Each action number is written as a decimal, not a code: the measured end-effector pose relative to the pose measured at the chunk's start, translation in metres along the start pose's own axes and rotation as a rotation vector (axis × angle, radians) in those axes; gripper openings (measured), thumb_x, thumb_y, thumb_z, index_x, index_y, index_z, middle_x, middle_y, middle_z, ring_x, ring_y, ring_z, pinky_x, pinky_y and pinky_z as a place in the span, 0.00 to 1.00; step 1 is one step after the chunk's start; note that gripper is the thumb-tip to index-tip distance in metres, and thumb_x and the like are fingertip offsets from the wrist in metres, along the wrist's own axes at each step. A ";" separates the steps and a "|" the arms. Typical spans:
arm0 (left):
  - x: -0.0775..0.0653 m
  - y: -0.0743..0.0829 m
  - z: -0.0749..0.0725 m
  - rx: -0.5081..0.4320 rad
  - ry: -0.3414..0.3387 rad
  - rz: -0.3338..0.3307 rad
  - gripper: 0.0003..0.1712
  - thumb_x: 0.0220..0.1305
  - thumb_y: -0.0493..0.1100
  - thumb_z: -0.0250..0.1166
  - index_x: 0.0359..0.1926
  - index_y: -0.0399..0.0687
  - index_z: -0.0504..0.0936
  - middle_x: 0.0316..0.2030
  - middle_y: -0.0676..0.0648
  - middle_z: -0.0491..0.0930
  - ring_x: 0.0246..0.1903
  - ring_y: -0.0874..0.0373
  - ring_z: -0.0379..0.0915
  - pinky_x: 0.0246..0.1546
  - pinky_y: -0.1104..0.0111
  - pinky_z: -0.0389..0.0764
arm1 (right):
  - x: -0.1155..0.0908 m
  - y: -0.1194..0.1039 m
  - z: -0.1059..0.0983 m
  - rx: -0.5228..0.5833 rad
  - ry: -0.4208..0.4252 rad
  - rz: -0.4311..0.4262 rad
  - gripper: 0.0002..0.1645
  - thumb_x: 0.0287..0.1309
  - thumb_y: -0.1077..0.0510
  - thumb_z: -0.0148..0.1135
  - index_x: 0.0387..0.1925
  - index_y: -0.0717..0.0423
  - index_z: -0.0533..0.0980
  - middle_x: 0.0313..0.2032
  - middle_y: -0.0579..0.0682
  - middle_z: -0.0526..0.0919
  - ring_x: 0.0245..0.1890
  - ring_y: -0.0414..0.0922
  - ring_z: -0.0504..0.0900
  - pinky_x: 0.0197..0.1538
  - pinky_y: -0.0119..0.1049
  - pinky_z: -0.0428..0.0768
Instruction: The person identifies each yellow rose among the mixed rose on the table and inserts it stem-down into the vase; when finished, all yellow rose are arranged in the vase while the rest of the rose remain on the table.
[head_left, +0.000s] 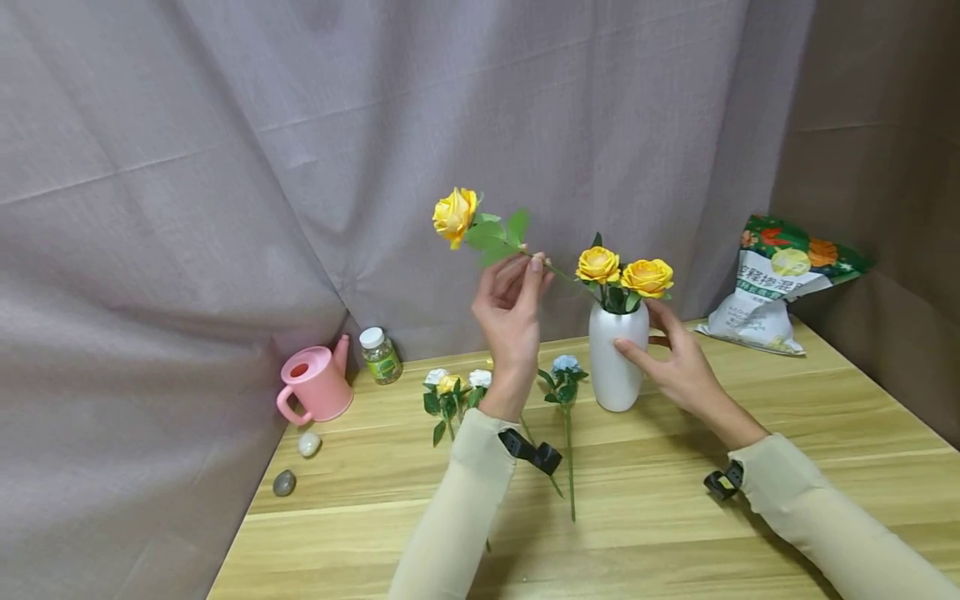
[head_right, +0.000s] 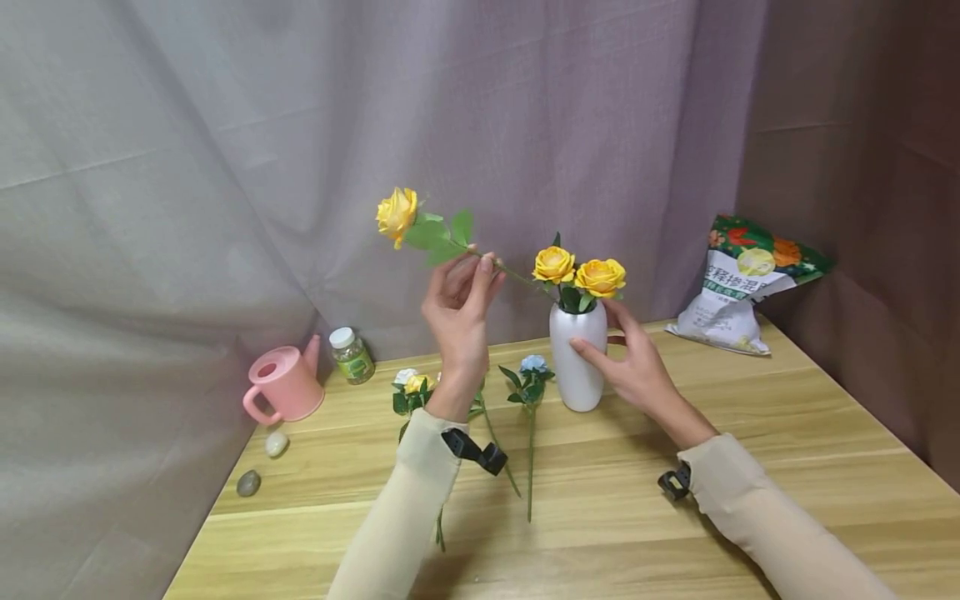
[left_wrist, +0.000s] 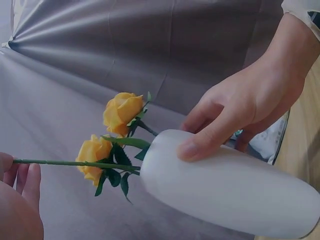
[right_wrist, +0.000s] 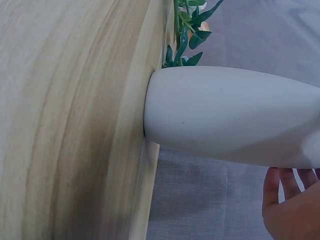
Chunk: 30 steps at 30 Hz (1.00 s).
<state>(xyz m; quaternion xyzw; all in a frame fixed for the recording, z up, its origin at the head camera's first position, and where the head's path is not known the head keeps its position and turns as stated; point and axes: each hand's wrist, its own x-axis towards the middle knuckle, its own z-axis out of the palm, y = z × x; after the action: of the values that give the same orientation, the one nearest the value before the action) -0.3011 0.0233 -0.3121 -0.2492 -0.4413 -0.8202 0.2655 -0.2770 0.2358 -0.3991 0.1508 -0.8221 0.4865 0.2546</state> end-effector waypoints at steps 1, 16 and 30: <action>-0.001 -0.001 0.001 0.004 -0.003 0.006 0.17 0.66 0.35 0.68 0.51 0.28 0.78 0.46 0.29 0.84 0.46 0.48 0.86 0.50 0.56 0.86 | 0.000 0.000 0.000 0.001 0.000 -0.001 0.42 0.62 0.56 0.69 0.74 0.52 0.61 0.64 0.59 0.75 0.61 0.50 0.73 0.56 0.25 0.74; -0.028 -0.035 0.011 0.420 -0.157 -0.050 0.13 0.68 0.50 0.67 0.50 0.53 0.84 0.47 0.50 0.88 0.48 0.63 0.85 0.52 0.69 0.85 | 0.000 0.002 0.001 -0.003 0.008 -0.016 0.42 0.62 0.58 0.69 0.73 0.52 0.61 0.64 0.59 0.75 0.60 0.37 0.73 0.56 0.31 0.75; -0.026 -0.049 0.018 0.709 -0.208 -0.050 0.10 0.69 0.52 0.66 0.47 0.57 0.86 0.44 0.56 0.89 0.42 0.75 0.83 0.43 0.80 0.83 | 0.001 0.003 0.001 0.010 0.018 -0.049 0.41 0.61 0.60 0.70 0.73 0.53 0.63 0.62 0.59 0.77 0.57 0.29 0.72 0.53 0.19 0.73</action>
<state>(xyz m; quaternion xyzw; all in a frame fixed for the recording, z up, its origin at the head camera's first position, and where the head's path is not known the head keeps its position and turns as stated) -0.3112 0.0675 -0.3491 -0.2127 -0.7286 -0.5928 0.2691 -0.2795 0.2364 -0.4008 0.1678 -0.8134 0.4853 0.2733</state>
